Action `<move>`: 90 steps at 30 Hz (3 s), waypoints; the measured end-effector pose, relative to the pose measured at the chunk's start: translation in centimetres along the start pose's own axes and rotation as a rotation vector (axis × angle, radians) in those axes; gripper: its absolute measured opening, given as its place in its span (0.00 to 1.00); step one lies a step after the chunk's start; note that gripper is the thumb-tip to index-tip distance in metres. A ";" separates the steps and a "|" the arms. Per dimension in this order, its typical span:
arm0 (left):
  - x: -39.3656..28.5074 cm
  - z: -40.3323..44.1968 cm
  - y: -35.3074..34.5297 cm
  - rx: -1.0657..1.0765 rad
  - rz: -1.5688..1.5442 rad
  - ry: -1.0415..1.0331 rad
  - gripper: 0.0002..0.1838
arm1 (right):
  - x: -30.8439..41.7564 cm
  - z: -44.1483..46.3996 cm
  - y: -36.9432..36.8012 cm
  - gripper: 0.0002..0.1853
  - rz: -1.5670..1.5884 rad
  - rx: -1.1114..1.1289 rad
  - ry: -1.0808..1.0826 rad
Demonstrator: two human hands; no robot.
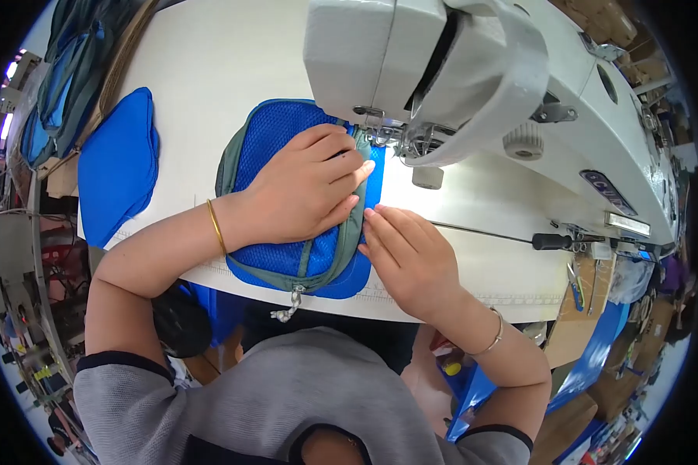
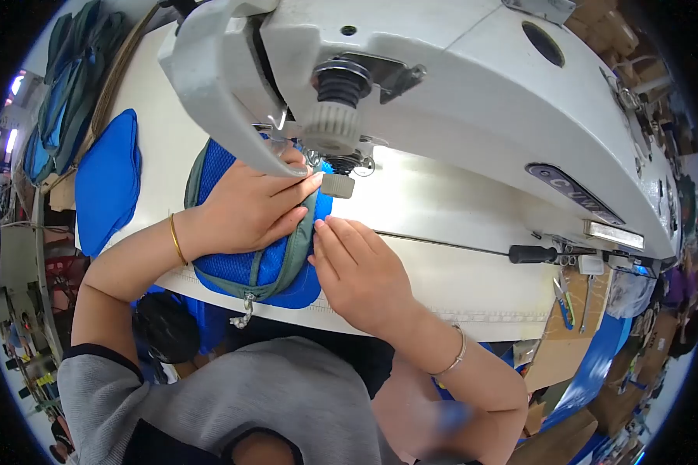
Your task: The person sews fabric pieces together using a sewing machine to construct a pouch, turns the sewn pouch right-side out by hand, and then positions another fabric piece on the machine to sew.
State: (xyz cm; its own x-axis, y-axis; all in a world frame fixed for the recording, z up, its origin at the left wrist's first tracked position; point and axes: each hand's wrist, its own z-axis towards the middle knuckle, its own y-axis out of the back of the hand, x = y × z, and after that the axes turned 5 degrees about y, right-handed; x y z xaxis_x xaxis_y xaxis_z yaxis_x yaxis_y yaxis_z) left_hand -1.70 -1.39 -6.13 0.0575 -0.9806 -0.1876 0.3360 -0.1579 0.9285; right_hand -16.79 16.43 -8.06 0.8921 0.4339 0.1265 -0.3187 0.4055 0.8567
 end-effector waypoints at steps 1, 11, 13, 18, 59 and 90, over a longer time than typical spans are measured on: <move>0.2 0.2 0.1 -0.003 0.005 0.003 0.20 | -0.2 0.1 -0.1 0.17 0.000 -0.002 0.006; 1.5 1.1 -0.2 -0.004 0.020 0.005 0.18 | -1.4 0.7 -0.8 0.16 -0.030 -0.004 0.022; 1.5 1.1 -0.2 -0.027 0.092 -0.014 0.16 | -1.6 1.0 -0.7 0.16 -0.062 0.007 0.022; -2.3 -0.7 3.8 0.090 -0.037 -0.184 0.15 | -1.3 0.4 -0.8 0.17 -0.063 -0.001 -0.019; -4.2 -5.8 2.0 -0.176 0.475 -0.006 0.15 | -1.6 1.7 -1.4 0.07 -0.018 -0.037 -0.007; -5.7 -4.5 -0.7 -0.189 0.146 -0.159 0.12 | 0.6 -1.0 0.0 0.17 0.089 0.060 0.060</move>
State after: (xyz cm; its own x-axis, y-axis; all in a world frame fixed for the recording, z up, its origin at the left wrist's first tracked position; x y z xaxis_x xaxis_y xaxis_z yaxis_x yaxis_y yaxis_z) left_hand 1.98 4.83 -7.14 -0.0250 -0.9996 0.0107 0.5054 -0.0034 0.8629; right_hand -16.61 17.46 -8.45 0.8396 0.5144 0.1745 -0.3743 0.3150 0.8722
